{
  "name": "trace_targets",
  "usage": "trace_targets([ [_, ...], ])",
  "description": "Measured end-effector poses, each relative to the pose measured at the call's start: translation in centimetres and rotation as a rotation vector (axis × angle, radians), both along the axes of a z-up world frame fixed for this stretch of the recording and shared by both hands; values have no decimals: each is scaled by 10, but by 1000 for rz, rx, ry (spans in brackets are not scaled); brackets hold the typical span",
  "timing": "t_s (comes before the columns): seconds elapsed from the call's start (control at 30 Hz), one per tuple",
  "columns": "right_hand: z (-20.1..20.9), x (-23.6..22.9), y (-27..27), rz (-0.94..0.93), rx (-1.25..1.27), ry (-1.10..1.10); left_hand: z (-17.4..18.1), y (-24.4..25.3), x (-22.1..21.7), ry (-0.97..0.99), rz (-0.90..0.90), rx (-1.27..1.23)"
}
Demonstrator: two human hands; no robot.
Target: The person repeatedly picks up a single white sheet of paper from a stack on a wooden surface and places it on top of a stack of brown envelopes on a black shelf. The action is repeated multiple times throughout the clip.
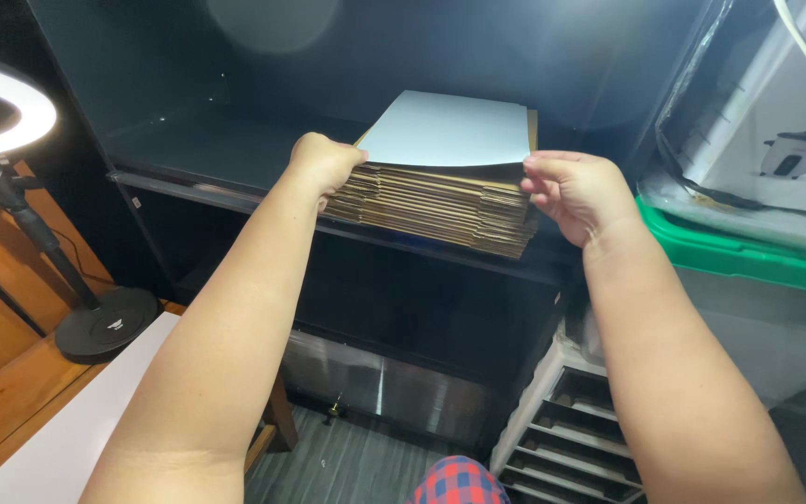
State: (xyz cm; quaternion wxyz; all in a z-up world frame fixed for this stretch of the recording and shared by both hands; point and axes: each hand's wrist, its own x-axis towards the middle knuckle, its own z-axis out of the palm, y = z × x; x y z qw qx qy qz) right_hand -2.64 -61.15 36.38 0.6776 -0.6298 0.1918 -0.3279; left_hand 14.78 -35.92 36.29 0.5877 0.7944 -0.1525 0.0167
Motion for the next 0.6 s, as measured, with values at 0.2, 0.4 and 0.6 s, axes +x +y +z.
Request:
trace_targets([
  [0.2, -9, 12, -8, 43, -70, -103, 7, 4, -12, -4, -64, 9],
  [0.4, -30, 28, -33, -53, -408, -111, 15, 9, -19, -68, -51, 149],
  [0.6, -34, 26, -28, -133, -741, -230, 9, 4, -10, -317, -18, 399],
])
